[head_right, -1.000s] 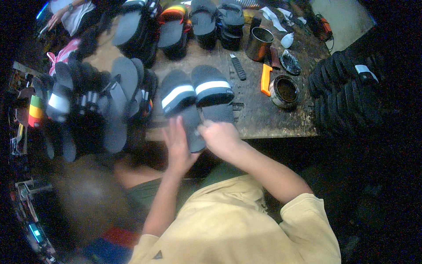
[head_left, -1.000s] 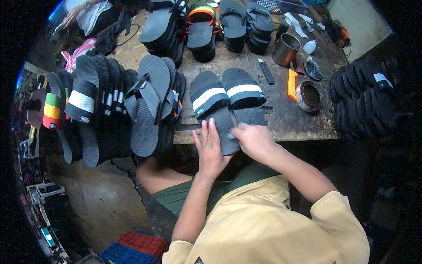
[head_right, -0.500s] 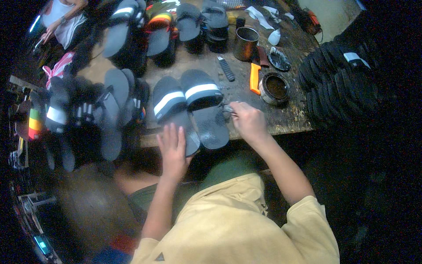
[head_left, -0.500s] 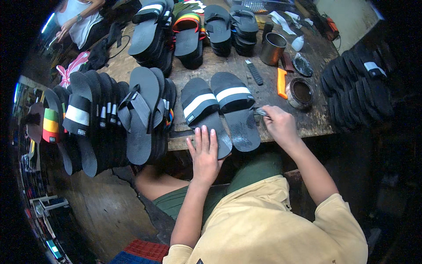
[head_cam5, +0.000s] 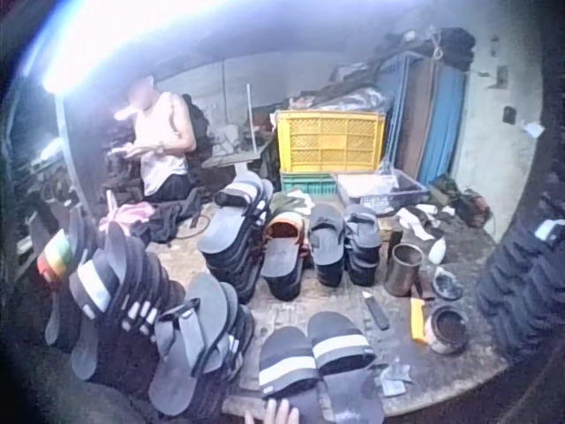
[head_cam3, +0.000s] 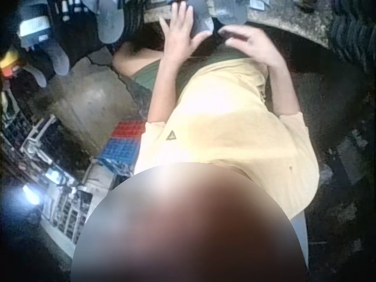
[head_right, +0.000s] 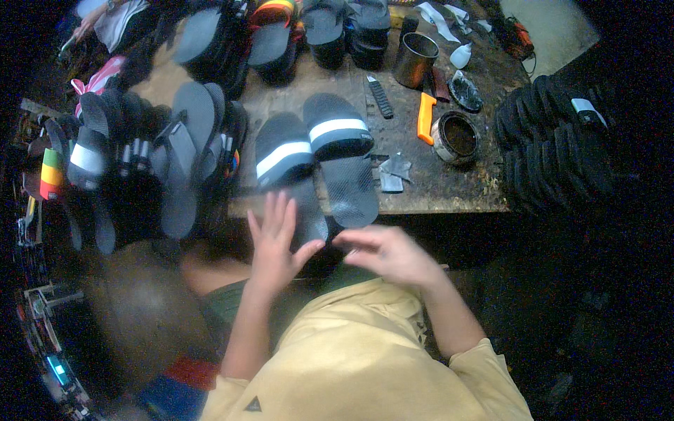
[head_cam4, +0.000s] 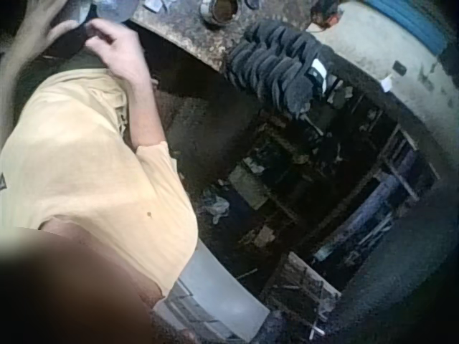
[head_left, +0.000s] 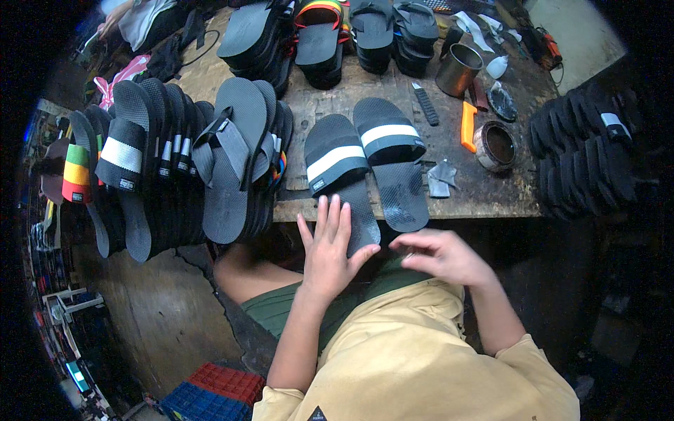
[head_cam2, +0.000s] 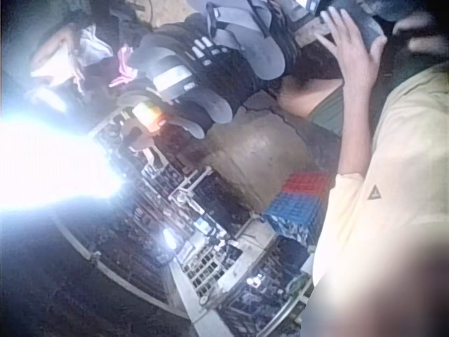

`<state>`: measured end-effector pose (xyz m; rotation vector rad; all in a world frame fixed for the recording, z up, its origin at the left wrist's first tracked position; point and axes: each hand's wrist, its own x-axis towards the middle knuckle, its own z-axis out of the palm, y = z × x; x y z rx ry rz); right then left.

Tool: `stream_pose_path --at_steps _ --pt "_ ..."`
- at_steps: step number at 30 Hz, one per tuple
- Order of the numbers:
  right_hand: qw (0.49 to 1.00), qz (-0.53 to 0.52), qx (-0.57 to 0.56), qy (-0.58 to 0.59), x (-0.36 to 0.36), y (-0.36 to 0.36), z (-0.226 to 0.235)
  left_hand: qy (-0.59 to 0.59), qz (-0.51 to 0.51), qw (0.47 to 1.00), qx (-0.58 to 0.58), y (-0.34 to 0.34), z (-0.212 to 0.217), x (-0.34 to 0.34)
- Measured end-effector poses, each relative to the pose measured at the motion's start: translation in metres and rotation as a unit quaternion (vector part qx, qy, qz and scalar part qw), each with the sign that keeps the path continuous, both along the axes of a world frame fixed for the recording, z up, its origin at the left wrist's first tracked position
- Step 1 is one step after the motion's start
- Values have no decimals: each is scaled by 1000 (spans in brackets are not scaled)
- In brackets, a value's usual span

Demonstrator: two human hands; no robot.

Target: The person picks up pairs of flip-flops and slides from a table, presses the straps onto the soles, and stacks the finished pairs. They handle multiple styles including black, blue, and white-striped models, repeatedly picking, pressing, and stacking them.

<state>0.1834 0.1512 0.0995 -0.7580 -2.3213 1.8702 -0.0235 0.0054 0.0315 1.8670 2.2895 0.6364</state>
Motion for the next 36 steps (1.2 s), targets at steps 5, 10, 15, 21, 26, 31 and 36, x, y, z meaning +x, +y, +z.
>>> stream_pose_path --at_steps 5,10,15,21,26,31,36 --pt "950 -50 -295 -87 -17 -9 -31 -29 -3 998 -54 17 6 -15" --pt "967 -164 -186 -60 3 2 -47 -34 3 998 -55 12 13 -13" --pt "954 -208 -202 -74 -3 -27 -76 -30 8 998 -55 3 14 -7" --pt "966 -229 -115 -21 -33 -39 -96 -11 12 999 -40 3 2 -5" --pt "971 -231 -59 -15 -44 -31 -95 8 14 999 -34 2 -5 -4" --pt "966 -245 -29 -72 -39 -34 -89 7 18 999 -32 2 -7 -4" --pt "970 -242 25 -3 -47 -33 -91 6 10 999 -40 2 -6 -5"
